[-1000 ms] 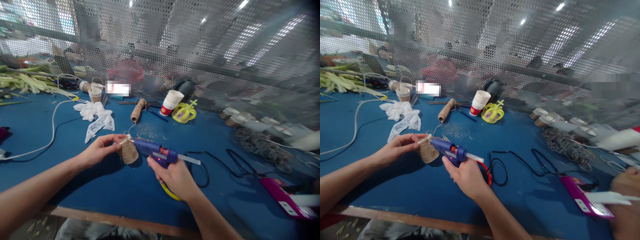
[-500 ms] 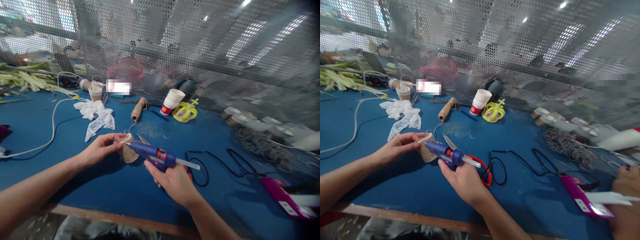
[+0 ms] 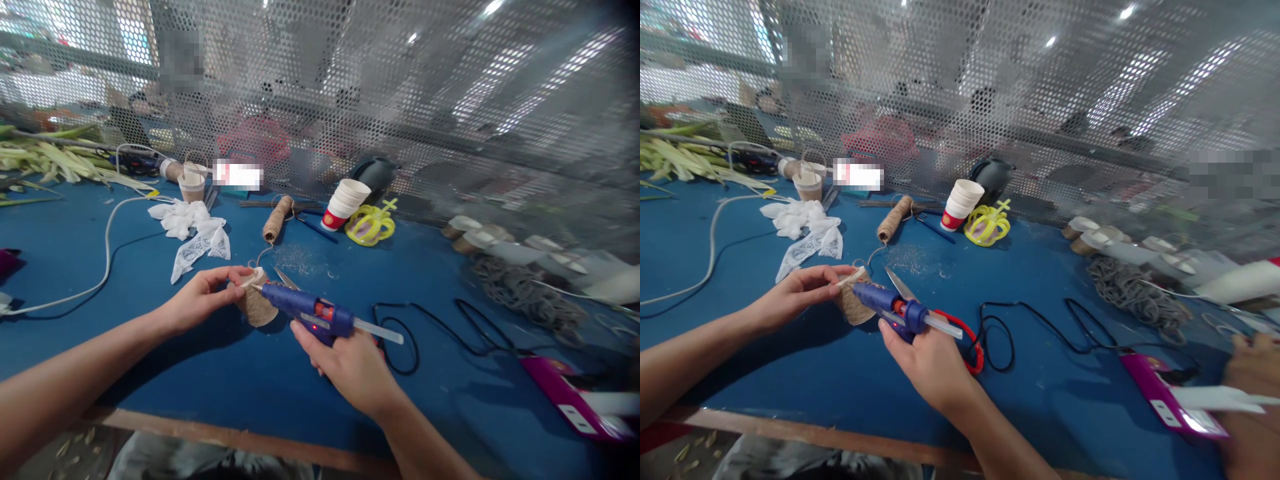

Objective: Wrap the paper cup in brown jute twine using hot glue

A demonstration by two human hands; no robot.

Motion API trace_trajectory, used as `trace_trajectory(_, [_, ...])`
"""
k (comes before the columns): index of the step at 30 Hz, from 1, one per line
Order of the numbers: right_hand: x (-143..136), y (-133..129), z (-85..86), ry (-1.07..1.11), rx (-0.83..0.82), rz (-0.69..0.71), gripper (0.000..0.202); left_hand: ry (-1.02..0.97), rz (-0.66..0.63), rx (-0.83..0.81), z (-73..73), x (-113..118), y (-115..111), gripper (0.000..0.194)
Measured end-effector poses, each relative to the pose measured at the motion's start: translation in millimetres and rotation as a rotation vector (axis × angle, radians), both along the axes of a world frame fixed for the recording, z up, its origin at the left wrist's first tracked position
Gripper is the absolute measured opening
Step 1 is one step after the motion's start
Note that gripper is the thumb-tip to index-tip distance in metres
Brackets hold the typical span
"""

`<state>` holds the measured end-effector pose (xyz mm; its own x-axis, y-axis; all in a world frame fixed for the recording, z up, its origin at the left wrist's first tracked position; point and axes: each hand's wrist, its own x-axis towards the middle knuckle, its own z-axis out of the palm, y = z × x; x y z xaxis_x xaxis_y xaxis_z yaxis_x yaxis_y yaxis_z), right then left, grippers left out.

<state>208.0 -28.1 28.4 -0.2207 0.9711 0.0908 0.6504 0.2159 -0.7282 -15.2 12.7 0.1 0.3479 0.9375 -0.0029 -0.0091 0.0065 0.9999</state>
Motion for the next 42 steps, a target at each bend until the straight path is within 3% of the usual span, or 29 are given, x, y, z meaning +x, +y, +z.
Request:
trace_trajectory(15, [1.0, 2.0, 4.8, -0.114, 0.055, 0.004, 0.026, -0.005, -0.021, 0.003, 0.0, -1.2, -0.2, 0.021])
trace_trajectory(42, [0.8, 0.8, 5.5, -0.003, -0.022, 0.023, 0.025, -0.011, -0.041, -0.001, -0.1, -2.9, -0.3, 0.022])
